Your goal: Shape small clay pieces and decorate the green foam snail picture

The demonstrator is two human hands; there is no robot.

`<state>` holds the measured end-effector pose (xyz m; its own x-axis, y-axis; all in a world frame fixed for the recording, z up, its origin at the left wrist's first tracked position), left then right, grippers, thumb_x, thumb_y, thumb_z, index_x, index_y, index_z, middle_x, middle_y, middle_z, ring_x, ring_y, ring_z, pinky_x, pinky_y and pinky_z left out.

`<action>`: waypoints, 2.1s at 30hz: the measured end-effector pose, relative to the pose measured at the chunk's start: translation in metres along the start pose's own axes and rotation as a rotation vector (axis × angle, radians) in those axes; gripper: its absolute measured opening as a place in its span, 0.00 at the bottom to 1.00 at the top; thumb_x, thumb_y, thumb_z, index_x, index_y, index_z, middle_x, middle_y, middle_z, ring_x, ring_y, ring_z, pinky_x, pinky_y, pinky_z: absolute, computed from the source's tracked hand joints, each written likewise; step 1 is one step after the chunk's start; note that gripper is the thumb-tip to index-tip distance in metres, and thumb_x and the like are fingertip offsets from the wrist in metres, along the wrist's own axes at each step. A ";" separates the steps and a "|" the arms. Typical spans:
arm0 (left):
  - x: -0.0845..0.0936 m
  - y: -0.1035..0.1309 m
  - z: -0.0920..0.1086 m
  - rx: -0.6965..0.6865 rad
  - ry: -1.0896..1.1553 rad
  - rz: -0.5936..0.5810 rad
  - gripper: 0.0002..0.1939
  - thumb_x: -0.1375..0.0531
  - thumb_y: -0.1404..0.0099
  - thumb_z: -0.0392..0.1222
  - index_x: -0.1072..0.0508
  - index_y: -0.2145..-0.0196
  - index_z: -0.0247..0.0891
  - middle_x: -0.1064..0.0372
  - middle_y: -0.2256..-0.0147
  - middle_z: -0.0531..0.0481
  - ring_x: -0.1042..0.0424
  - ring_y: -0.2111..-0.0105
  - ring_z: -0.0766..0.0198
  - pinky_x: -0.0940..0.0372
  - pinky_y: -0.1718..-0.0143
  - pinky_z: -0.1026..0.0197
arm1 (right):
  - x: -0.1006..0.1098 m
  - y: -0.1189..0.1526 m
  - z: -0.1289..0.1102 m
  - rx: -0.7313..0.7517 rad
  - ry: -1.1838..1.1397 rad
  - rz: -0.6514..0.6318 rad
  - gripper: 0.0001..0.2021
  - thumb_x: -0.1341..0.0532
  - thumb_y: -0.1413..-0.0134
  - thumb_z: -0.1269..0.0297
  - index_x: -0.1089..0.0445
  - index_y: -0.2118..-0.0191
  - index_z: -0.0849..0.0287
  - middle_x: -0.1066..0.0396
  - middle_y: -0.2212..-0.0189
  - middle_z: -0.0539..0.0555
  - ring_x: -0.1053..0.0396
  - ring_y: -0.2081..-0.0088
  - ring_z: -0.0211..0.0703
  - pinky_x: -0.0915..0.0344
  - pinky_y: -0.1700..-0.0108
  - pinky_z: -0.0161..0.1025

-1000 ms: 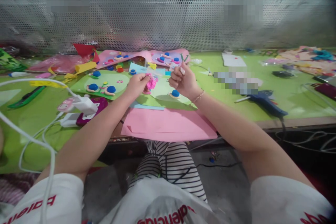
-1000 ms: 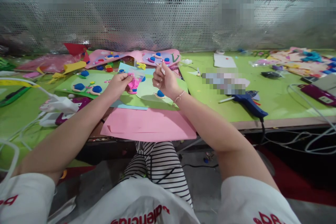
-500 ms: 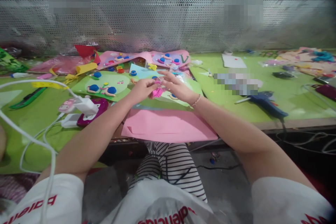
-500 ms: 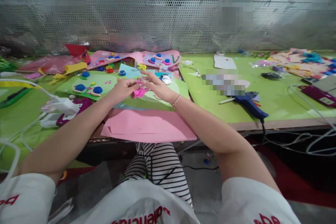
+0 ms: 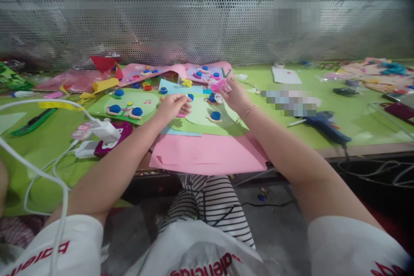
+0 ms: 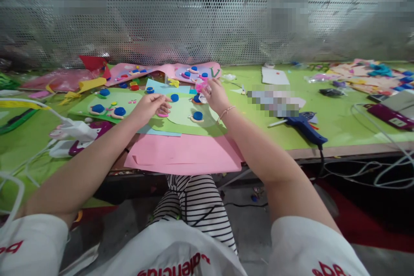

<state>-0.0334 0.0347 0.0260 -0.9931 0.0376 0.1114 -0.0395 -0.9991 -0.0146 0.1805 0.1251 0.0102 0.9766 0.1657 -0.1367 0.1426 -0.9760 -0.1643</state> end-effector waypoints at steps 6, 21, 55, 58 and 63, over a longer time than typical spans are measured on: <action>-0.002 0.001 0.000 -0.016 -0.033 -0.018 0.10 0.42 0.35 0.42 0.29 0.69 0.32 0.29 0.76 0.50 0.30 0.79 0.72 0.31 0.72 0.67 | 0.012 -0.001 -0.003 -0.093 -0.290 0.210 0.06 0.42 0.46 0.58 0.37 0.68 0.52 0.33 0.66 0.49 0.33 0.66 0.35 0.32 0.62 0.35; -0.019 0.012 -0.003 -0.227 -0.301 -0.280 0.17 0.41 0.39 0.53 0.28 0.67 0.34 0.28 0.71 0.48 0.29 0.73 0.68 0.34 0.68 0.64 | -0.082 0.069 -0.019 -0.007 0.171 -0.400 0.26 0.47 0.47 0.35 0.47 0.78 0.55 0.54 0.84 0.43 0.55 0.83 0.32 0.56 0.82 0.32; -0.002 0.007 0.006 -0.343 -0.135 -0.069 0.15 0.33 0.49 0.48 0.23 0.68 0.35 0.28 0.75 0.51 0.30 0.75 0.68 0.35 0.74 0.66 | -0.083 0.078 -0.028 0.343 0.517 -0.507 0.23 0.44 0.44 0.41 0.31 0.68 0.60 0.30 0.73 0.53 0.31 0.71 0.37 0.32 0.67 0.36; 0.003 0.000 0.003 -0.352 0.001 0.002 0.19 0.29 0.55 0.48 0.25 0.68 0.35 0.28 0.74 0.52 0.30 0.76 0.70 0.33 0.73 0.66 | -0.083 0.075 -0.027 0.400 0.549 -0.436 0.21 0.43 0.43 0.44 0.30 0.68 0.60 0.30 0.74 0.53 0.31 0.73 0.36 0.32 0.68 0.35; 0.001 -0.003 0.002 -0.399 0.098 0.001 0.17 0.32 0.50 0.51 0.25 0.68 0.35 0.26 0.70 0.48 0.27 0.69 0.67 0.30 0.64 0.62 | -0.074 0.062 -0.021 0.475 0.552 -0.312 0.16 0.41 0.43 0.50 0.27 0.66 0.60 0.30 0.73 0.52 0.31 0.72 0.36 0.33 0.68 0.35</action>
<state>-0.0339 0.0379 0.0277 -0.9982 0.0573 0.0165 -0.0591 -0.9141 -0.4012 0.1200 0.0492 0.0310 0.8592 0.2067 0.4680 0.4607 -0.7106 -0.5319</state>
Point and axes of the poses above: each hand's wrist, its own y-axis away from the middle knuckle, its own x-axis out of the back of the hand, z = x × y, the point moved 5 cm from there along -y, towards the middle knuckle
